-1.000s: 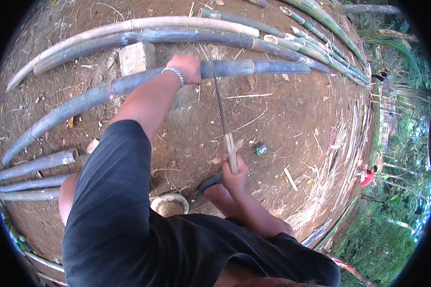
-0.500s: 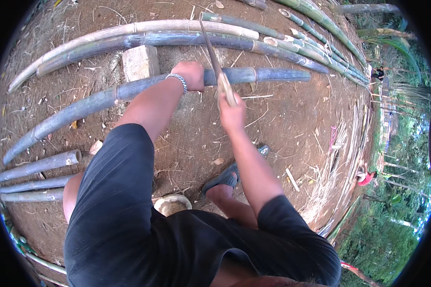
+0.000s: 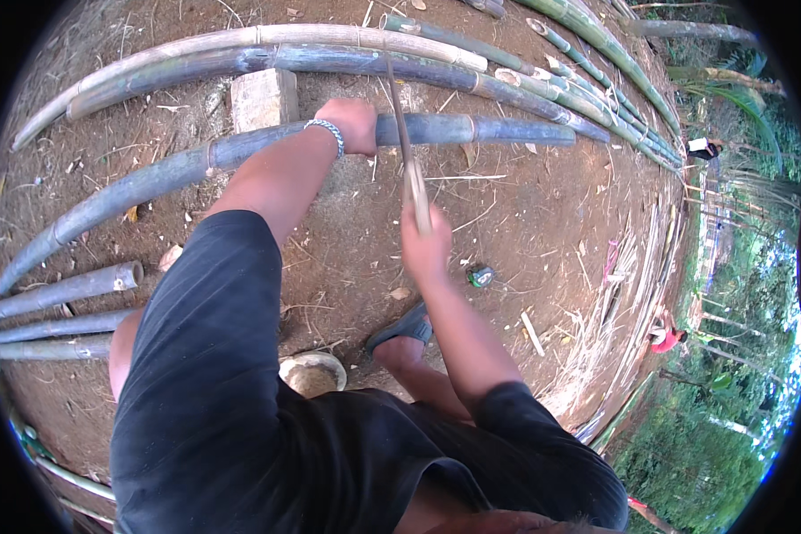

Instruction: The person measures a bamboo pole with a tape measure and marks it. They then use a hand saw to cut the bamboo pole into smaller sections, placing the cut pieces on the ground.

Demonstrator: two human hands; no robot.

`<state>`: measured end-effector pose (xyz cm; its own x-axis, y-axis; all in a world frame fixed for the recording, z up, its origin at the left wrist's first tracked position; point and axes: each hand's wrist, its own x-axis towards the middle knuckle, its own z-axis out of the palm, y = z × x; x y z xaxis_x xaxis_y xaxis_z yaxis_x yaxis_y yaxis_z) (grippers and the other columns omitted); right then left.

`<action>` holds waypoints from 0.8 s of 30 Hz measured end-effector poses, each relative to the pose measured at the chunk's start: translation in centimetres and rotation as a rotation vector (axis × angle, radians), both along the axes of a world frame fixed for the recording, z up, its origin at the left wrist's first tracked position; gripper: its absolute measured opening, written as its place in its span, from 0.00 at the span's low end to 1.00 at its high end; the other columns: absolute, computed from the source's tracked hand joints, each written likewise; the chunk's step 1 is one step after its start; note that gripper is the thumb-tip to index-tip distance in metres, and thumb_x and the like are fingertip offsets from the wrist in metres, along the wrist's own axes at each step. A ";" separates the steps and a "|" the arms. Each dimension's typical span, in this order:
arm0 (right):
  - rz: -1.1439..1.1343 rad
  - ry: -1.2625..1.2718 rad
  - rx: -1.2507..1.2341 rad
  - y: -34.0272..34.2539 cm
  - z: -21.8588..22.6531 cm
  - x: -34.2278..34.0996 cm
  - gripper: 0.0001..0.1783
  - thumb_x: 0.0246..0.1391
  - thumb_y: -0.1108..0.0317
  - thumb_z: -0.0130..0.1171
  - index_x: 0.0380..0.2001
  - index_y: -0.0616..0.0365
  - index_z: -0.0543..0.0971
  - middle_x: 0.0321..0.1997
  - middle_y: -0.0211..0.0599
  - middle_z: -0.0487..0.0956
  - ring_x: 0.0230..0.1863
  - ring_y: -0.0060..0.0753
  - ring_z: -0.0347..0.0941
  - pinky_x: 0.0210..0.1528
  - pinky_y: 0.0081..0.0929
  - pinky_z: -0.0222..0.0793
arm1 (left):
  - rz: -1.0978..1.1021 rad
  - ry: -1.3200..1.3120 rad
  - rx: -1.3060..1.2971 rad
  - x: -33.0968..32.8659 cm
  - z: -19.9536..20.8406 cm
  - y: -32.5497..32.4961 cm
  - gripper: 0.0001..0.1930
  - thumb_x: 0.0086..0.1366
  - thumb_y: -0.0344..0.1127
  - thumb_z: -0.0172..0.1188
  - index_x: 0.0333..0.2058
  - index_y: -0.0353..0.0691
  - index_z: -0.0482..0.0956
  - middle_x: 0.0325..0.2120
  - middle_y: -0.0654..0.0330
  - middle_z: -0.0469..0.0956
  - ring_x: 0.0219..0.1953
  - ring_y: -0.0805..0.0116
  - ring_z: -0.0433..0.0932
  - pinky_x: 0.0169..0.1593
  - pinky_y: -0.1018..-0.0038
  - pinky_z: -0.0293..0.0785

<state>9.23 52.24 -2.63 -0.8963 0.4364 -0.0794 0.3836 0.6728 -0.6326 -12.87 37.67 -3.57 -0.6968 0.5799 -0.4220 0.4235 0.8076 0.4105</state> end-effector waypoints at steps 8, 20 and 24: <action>-0.040 0.110 -0.214 2.1 0.9 -6.3 0.11 0.62 0.63 0.63 0.32 0.60 0.80 0.20 0.34 0.76 0.23 0.26 0.73 0.27 0.35 0.67 | -0.034 0.053 0.026 -0.9 1.4 2.0 0.30 0.48 0.51 0.75 0.46 0.36 0.84 0.43 0.47 0.85 0.47 0.52 0.85 0.53 0.61 0.81; 0.016 0.082 -0.149 0.6 0.6 -5.0 0.09 0.61 0.66 0.63 0.34 0.61 0.81 0.22 0.42 0.78 0.23 0.34 0.75 0.29 0.36 0.69 | 0.007 0.024 0.025 -0.1 0.3 0.7 0.28 0.48 0.50 0.74 0.44 0.35 0.85 0.42 0.45 0.85 0.45 0.50 0.85 0.53 0.59 0.81; 0.095 0.132 -0.110 -1.0 -0.1 1.3 0.09 0.62 0.65 0.62 0.32 0.60 0.80 0.21 0.41 0.77 0.22 0.33 0.74 0.28 0.36 0.68 | 0.016 0.043 0.003 -0.1 -0.1 -1.8 0.29 0.48 0.50 0.75 0.43 0.35 0.85 0.42 0.45 0.85 0.45 0.50 0.85 0.52 0.59 0.81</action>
